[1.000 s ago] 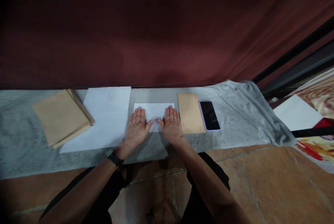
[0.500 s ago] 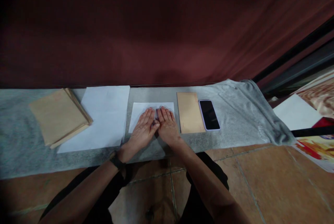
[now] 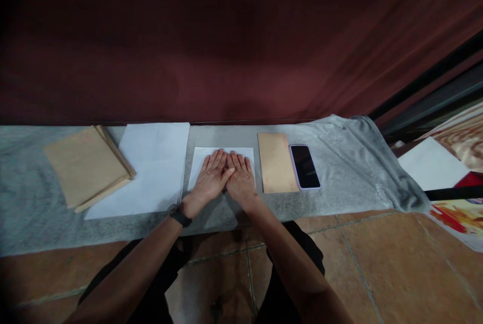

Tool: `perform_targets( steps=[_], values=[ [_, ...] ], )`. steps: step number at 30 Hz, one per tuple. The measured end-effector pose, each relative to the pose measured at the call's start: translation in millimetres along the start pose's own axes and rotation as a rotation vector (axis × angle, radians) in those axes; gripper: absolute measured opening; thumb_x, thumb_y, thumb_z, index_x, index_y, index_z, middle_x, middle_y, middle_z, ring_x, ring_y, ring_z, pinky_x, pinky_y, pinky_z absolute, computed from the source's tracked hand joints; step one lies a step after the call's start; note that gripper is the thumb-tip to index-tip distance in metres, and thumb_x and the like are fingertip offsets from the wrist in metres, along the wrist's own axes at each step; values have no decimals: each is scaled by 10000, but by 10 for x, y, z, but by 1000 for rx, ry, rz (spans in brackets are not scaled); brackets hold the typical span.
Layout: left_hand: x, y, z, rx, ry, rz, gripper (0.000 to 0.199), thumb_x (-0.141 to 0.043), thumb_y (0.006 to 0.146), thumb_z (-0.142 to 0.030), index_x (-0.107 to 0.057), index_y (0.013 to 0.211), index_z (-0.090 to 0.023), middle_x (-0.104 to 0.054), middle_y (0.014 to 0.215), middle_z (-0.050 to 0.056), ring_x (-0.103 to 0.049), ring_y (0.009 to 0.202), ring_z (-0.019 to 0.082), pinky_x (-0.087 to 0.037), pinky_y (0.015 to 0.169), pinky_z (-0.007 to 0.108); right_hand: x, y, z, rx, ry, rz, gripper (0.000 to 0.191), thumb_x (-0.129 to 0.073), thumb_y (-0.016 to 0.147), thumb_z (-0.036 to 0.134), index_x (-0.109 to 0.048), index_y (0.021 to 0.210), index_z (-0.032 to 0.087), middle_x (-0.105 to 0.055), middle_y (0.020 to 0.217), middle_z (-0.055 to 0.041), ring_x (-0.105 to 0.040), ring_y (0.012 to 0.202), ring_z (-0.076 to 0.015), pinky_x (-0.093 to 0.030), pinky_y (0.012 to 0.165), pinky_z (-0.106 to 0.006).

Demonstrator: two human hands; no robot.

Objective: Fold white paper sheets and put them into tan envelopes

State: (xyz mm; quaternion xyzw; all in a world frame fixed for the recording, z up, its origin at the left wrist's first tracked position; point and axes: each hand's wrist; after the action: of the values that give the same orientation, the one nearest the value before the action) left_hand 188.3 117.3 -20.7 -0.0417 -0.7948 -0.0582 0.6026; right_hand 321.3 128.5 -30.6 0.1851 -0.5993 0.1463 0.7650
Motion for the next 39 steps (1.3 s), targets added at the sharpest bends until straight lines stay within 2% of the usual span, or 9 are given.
perform_targets(
  steps=[6, 10, 17, 22, 33, 36, 39],
  values=[
    [-22, 165, 1, 90, -4, -40, 714, -234, 1076, -519, -365, 1595, -47, -327, 1686, 176, -220, 1603, 279, -180, 1309, 494, -24, 72, 24, -36, 22, -42, 556, -330, 1058, 195, -398, 1602, 105, -360, 1683, -123, -316, 1564, -301, -227, 1281, -496],
    [-63, 204, 7, 142, -21, -101, 725, -247, 1070, -531, -357, 1598, -46, -319, 1685, 195, -232, 1599, 297, -199, 1299, 504, -54, 86, -12, -91, 19, -99, 555, -305, 1078, 242, -391, 1593, 53, -363, 1673, -170, -328, 1558, -298, -256, 1268, -498],
    [-83, 144, 103, 198, 1, -118, 811, -295, 1057, -553, -324, 1571, 74, -268, 1675, 287, -213, 1596, 354, -187, 1299, 513, -136, 35, -142, -121, -18, -188, 665, -303, 1102, 429, -378, 1568, -40, -359, 1646, -273, -339, 1547, -345, -299, 1247, -532],
    [-78, 36, 193, 188, 28, -133, 817, -312, 1049, -566, -302, 1589, 47, -269, 1680, 275, -206, 1600, 342, -196, 1298, 518, -160, -35, -179, -114, -36, -227, 736, -304, 1096, 509, -318, 1595, -31, -368, 1635, -292, -344, 1541, -359, -333, 1225, -554],
    [-62, -272, 239, 181, 41, -211, 824, -301, 1052, -584, -321, 1575, 53, -313, 1649, 312, -238, 1583, 385, -261, 1272, 571, -112, -183, -156, -173, -22, -217, 718, -342, 1098, 467, -337, 1576, -69, -334, 1647, -299, -311, 1556, -362, -284, 1254, -541],
    [-24, -319, 214, 180, 1, -218, 793, -287, 1061, -557, -309, 1585, 38, -305, 1656, 304, -223, 1589, 375, -258, 1273, 587, -50, -231, -111, -158, 21, -203, 672, -313, 1105, 428, -292, 1615, -9, -334, 1662, -260, -280, 1576, -336, -255, 1266, -563],
    [-9, -392, 103, 80, -73, -179, 734, -282, 1072, -517, -264, 1620, -28, -279, 1689, 240, -180, 1605, 322, -253, 1286, 559, -7, -293, -50, -31, 77, -133, 622, -288, 1107, 392, -267, 1644, 79, -321, 1694, -172, -239, 1597, -278, -227, 1290, -523]
  ],
)
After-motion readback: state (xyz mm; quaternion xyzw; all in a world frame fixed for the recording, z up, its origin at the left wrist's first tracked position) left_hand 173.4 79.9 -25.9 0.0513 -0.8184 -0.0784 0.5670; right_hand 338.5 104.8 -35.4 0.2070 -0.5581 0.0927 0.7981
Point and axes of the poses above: each hand's wrist, its own y-axis towards the middle knuckle, its own x-axis out of the back of the hand, z = x × y
